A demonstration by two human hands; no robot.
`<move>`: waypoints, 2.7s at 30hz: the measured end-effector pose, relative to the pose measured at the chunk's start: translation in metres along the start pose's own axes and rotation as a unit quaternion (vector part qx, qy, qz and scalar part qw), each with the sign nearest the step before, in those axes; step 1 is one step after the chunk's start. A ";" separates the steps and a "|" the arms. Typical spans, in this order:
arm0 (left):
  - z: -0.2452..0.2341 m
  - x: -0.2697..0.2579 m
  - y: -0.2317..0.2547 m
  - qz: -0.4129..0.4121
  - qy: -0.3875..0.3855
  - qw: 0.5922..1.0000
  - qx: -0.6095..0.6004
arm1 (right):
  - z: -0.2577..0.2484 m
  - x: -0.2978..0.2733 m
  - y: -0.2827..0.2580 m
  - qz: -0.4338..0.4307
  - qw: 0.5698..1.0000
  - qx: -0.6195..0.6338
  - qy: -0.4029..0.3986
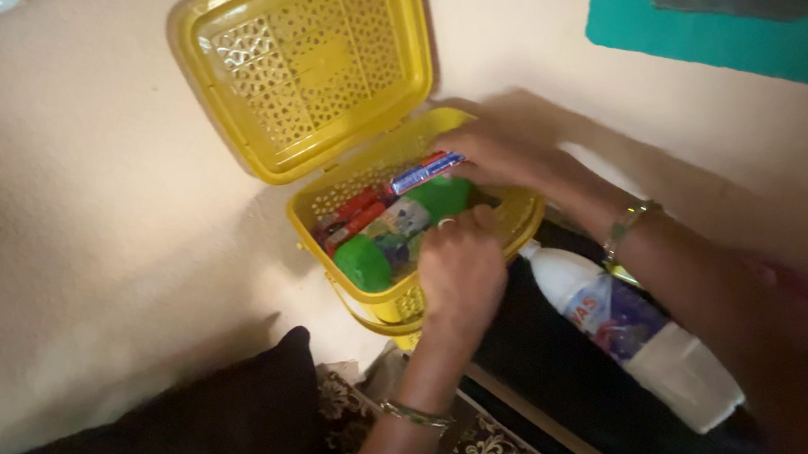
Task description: The person opens a yellow plastic basket and removes several items one by one, including a yellow box, a blue bottle, a white bottle, a green bottle, and other small packages. They place each item on a dark shelf next to the basket. The person also wipes the shelf with a pink cloth before and after removing items.
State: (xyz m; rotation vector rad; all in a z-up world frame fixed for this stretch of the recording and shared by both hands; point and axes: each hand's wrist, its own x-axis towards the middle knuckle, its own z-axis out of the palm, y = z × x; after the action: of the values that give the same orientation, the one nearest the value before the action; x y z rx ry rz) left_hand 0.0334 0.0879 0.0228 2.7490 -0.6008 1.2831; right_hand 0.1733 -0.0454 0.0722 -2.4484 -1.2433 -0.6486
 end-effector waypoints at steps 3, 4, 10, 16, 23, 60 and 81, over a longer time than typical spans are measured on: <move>0.002 0.000 0.000 -0.012 0.007 1.000 -0.001 | -0.029 -0.032 -0.013 0.062 0.998 0.020 -0.003; 0.001 0.001 0.001 -0.018 0.000 1.000 -0.001 | -0.038 -0.042 -0.017 0.084 0.996 0.025 -0.009; -0.004 0.005 0.001 -0.032 -0.006 0.999 -0.027 | -0.089 -0.124 -0.042 0.090 0.994 -0.012 0.056; -0.005 0.004 0.001 -0.033 -0.022 0.999 -0.011 | -0.117 -0.197 -0.057 0.218 0.973 -0.082 -0.009; -0.004 0.002 0.000 -0.018 -0.017 1.000 -0.001 | -0.113 -0.228 -0.071 0.335 0.928 -0.113 -0.122; 0.085 0.077 -0.104 -0.190 -0.470 0.862 0.006 | -0.089 -0.213 -0.087 0.197 0.976 -0.008 -0.087; 0.015 0.085 -0.084 -0.172 -0.284 0.936 -0.114 | -0.099 -0.233 -0.071 0.218 0.976 -0.020 -0.009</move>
State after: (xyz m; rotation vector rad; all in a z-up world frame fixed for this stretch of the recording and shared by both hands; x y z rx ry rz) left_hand 0.1246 0.1349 0.0861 2.8331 -0.2410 0.3173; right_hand -0.0302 -0.2083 0.0385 -2.6402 -0.6615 -0.5289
